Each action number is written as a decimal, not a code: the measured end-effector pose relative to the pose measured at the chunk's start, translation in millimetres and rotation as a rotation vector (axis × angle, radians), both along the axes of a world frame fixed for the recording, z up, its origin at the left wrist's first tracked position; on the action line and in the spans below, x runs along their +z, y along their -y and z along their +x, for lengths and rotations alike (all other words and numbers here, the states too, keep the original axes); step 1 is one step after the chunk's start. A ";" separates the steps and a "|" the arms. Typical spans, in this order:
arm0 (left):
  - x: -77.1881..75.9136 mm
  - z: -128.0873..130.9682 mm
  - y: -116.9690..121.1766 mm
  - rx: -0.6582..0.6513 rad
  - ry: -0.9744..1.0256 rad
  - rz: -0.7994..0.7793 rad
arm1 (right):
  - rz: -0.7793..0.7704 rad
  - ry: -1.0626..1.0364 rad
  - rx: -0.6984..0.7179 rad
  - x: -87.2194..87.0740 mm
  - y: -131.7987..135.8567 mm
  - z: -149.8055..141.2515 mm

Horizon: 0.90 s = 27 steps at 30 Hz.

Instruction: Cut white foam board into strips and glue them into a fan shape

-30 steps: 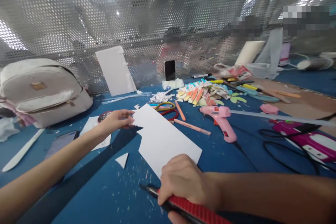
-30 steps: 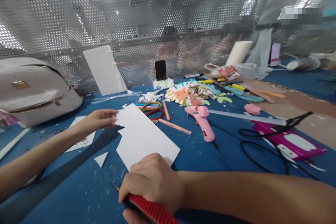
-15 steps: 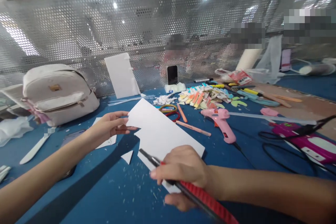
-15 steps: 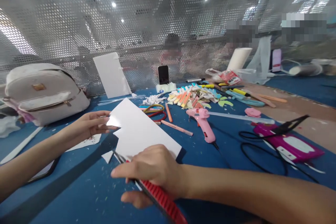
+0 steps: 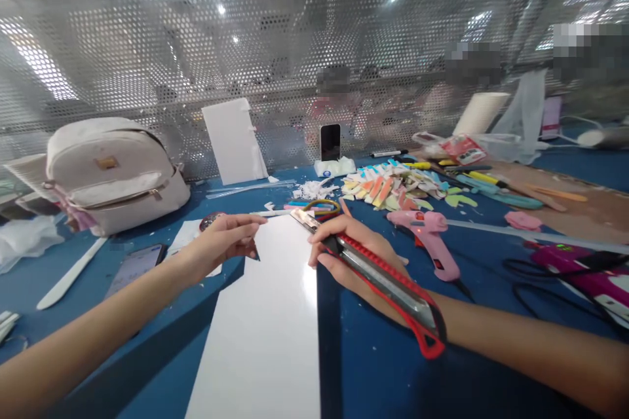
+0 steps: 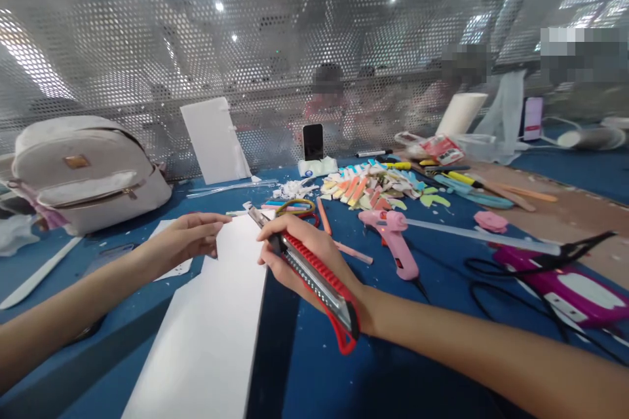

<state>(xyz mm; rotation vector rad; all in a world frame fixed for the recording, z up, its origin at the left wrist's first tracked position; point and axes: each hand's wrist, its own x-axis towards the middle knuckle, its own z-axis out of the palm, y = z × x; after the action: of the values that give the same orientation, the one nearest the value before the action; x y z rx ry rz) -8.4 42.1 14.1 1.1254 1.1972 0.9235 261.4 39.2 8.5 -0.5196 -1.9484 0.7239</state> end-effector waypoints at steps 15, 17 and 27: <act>3.7 43.1 12.7 -0.162 0.023 -0.040 | -0.176 0.153 0.075 -5.5 -31.4 10.9; 2.7 39.9 18.2 -0.142 0.037 -0.049 | -0.211 0.144 0.105 -5.6 -32.8 12.3; 0.2 18.4 65.1 -0.087 -0.019 -0.199 | -0.329 -0.010 0.033 -25.2 -52.4 11.7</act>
<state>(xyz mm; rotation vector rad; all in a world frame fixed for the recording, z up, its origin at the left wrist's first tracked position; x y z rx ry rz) 10.0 -23.1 14.4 1.0197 1.2178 0.7118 273.1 91.6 -16.7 -0.6811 -1.8401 1.0756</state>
